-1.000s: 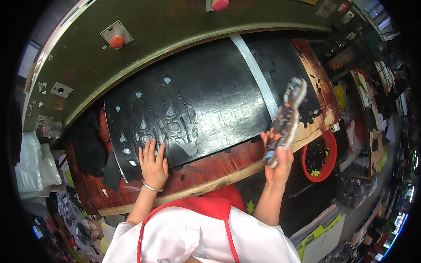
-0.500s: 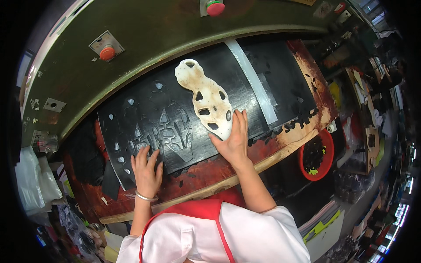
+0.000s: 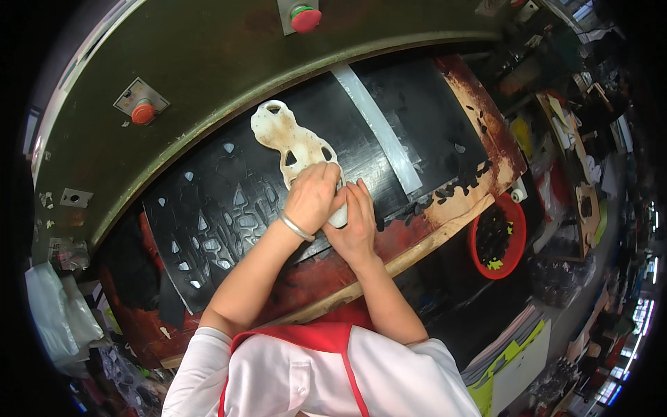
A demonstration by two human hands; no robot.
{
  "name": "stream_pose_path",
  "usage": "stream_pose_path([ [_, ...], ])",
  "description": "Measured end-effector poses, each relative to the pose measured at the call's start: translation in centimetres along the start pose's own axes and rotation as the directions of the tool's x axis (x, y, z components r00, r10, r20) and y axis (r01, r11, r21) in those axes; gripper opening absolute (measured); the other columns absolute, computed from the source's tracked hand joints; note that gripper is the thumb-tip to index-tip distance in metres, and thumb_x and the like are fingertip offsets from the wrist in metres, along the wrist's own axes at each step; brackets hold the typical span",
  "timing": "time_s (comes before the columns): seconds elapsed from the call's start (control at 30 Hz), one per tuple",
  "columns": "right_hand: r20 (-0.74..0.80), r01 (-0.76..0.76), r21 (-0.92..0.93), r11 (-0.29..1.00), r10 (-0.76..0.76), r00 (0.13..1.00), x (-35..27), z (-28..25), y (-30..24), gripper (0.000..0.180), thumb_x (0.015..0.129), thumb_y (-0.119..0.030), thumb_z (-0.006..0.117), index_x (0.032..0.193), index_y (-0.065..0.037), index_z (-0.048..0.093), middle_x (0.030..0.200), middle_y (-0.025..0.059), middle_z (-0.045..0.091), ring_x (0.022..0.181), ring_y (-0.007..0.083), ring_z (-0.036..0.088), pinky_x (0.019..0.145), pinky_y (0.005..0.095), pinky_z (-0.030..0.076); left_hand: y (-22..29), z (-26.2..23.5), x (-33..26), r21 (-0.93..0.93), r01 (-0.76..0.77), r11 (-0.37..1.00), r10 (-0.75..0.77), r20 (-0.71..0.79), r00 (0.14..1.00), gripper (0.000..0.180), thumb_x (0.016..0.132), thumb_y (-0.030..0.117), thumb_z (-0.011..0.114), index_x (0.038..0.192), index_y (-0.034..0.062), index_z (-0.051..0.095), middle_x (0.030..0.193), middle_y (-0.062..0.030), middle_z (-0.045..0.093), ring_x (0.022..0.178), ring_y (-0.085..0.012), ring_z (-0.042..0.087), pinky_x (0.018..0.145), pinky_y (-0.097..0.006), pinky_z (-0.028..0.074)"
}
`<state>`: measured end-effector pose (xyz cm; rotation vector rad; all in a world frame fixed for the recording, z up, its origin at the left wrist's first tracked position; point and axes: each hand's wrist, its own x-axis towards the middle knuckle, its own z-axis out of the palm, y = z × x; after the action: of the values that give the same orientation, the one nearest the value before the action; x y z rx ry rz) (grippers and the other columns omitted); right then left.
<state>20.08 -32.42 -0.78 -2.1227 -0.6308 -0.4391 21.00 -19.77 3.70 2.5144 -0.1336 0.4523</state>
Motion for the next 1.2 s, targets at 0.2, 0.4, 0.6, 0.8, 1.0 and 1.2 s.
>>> stream_pose_path([
  [0.2, 0.053, 0.004, -0.033, 0.999, -0.003, 0.999, 0.9, -0.5, -0.5, 0.066, 0.059, -0.009, 0.085, 0.116, 0.008, 0.057, 0.121, 0.0218, 0.057, 0.120, 0.0422, 0.051, 0.099, 0.0448, 0.045, -0.4, -8.5, -8.5, -0.391, 0.291, 0.873, -0.058, 0.510, 0.858, 0.014, 0.083, 0.011, 0.064, 0.095, 0.0045, 0.061, 0.081, -0.0139, 0.061, 0.078, -0.0318, 0.062, 0.069, -0.041, 0.049],
  [0.4, 0.099, 0.075, -0.010, 0.997, -0.073, 0.992, 0.6, 0.6, -2.3, 0.065, 0.055, -0.008, 0.087, 0.111, 0.010, 0.059, 0.116, 0.0237, 0.058, 0.112, 0.0435, 0.054, 0.096, 0.0462, 0.046, -1.3, -12.6, -23.0, -0.050, 0.435, 0.899, -0.436, -0.039, 0.899, 0.020, 0.079, 0.002, 0.067, 0.098, 0.0009, 0.064, 0.095, -0.0139, 0.062, 0.085, -0.0318, 0.060, 0.074, -0.039, 0.049],
  [0.6, 0.042, 0.093, 0.001, 0.996, -0.093, 0.995, 2.9, 3.5, -1.9, 0.068, 0.056, -0.011, 0.088, 0.113, 0.010, 0.057, 0.117, 0.0247, 0.057, 0.110, 0.0415, 0.055, 0.094, 0.0444, 0.047, 1.6, -9.3, -30.0, -0.040, 0.562, 0.826, -0.548, -0.291, 0.784, 0.021, 0.080, 0.002, 0.065, 0.101, 0.0032, 0.066, 0.091, -0.0139, 0.057, 0.083, -0.0313, 0.057, 0.074, -0.039, 0.046],
  [0.8, 0.164, 0.091, 0.095, 0.991, -0.106, 0.981, 7.3, 6.4, -0.7, 0.061, 0.062, -0.012, 0.086, 0.114, 0.005, 0.059, 0.117, 0.0223, 0.058, 0.111, 0.0390, 0.056, 0.095, 0.0403, 0.047, -2.7, -7.6, -28.9, 0.154, 0.528, 0.835, -0.486, -0.241, 0.840, 0.015, 0.080, 0.005, 0.065, 0.095, 0.0039, 0.065, 0.075, -0.0103, 0.058, 0.072, -0.0289, 0.057, 0.067, -0.038, 0.044],
  [1.0, 0.073, -0.197, 0.355, 0.914, 0.183, 0.980, 16.1, 7.5, -1.1, 0.053, 0.087, -0.018, 0.065, 0.132, 0.004, 0.047, 0.126, 0.0218, 0.053, 0.117, 0.0358, 0.053, 0.095, 0.0421, 0.046, -7.2, -8.7, -24.7, 0.188, 0.501, 0.845, -0.415, -0.361, 0.835, 0.009, 0.079, 0.004, 0.063, 0.088, 0.0036, 0.066, 0.073, -0.0114, 0.060, 0.067, -0.0293, 0.057, 0.064, -0.038, 0.044],
  [1.2, -0.123, 0.078, -0.057, 0.995, -0.085, 0.989, 25.7, 10.8, -2.9, 0.106, 0.087, -0.042, 0.062, 0.142, 0.016, -0.008, 0.149, 0.0391, 0.002, 0.140, 0.0504, 0.007, 0.115, 0.0528, 0.009, -11.9, -10.0, -22.0, 0.184, 0.575, 0.797, -0.468, -0.415, 0.780, 0.008, 0.079, 0.004, 0.062, 0.086, 0.0026, 0.066, 0.072, -0.0130, 0.060, 0.065, -0.0303, 0.057, 0.062, -0.039, 0.045],
])
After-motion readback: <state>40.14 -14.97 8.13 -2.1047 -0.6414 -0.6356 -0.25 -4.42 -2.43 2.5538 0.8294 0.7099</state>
